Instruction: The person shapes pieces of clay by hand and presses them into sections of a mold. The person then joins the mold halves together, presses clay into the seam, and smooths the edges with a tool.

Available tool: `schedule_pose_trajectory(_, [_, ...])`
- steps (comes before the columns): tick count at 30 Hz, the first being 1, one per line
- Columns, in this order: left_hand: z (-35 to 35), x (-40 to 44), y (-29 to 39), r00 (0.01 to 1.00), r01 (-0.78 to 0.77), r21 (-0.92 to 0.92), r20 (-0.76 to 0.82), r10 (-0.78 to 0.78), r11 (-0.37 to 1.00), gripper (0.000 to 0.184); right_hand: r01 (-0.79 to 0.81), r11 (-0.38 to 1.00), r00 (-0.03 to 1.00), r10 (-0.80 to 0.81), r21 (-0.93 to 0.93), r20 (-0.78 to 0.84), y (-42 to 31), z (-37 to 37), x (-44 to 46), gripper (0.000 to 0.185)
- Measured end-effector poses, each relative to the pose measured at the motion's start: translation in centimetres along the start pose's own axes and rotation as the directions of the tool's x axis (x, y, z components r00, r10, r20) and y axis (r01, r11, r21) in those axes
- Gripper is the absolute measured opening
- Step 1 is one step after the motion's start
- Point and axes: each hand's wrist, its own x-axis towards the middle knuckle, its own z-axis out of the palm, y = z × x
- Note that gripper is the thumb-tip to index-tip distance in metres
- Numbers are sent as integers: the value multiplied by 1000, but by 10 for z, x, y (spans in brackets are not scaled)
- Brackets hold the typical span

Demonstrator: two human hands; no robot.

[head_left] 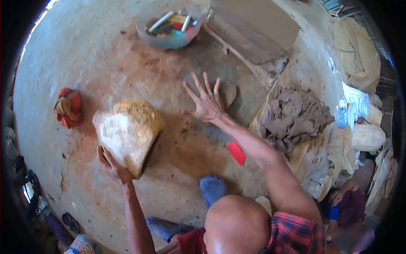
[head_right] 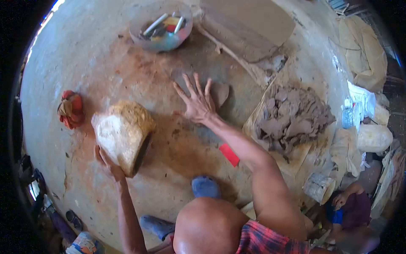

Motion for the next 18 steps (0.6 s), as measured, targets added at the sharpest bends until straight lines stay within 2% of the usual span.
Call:
schedule_pose_trajectory(1, [11,8,4,999,-40,21,-24,41,999,61,8,1000,999,-9,-17,-32,8,-1,13,119])
schedule_pose_trajectory(3, [9,8,6,1000,-20,5,-5,20,1000,62,-33,960,994,61,278,-95,11,8,6,118])
schedule_pose_trajectory(6, [-2,0,1,999,39,2,13,-40,999,62,-4,990,988,26,143,-155,14,-33,9,116])
schedule_pose_trajectory(7, [-5,-1,4,999,24,45,21,-25,999,61,-52,998,998,53,19,-41,29,1,8,117])
schedule_pose_trajectory(9, [11,9,9,1000,-12,36,-19,13,999,61,-26,999,997,28,22,-65,36,8,13,116])
schedule_pose_trajectory(10, [9,7,7,1000,16,-48,-14,-17,999,61,-22,1000,997,24,21,-67,38,-4,14,116])
schedule_pose_trajectory(11, [15,7,3,999,41,-140,-16,-44,989,60,-42,996,980,56,77,-191,43,-26,23,116])
schedule_pose_trajectory(12, [11,8,-3,1000,17,-68,-12,-18,998,60,-65,986,952,107,154,-286,42,-31,20,116])
schedule_pose_trajectory(14, [-7,0,-2,999,31,6,23,-31,999,60,-97,981,981,123,166,-153,45,-6,-2,114])
schedule_pose_trajectory(15, [9,8,1,1000,10,-3,5,-10,1000,59,-75,989,991,88,128,-97,62,-3,18,113])
schedule_pose_trajectory(16, [10,9,4,1000,11,-5,1,-11,1000,59,-61,998,988,64,24,-142,66,7,19,110])
schedule_pose_trajectory(17, [15,12,5,1000,7,-35,-6,-7,999,59,-51,998,988,54,23,-146,67,-7,26,110])
schedule_pose_trajectory(18, [20,12,4,1000,6,-61,-21,-8,998,58,-99,993,968,112,65,-226,75,-22,34,109])
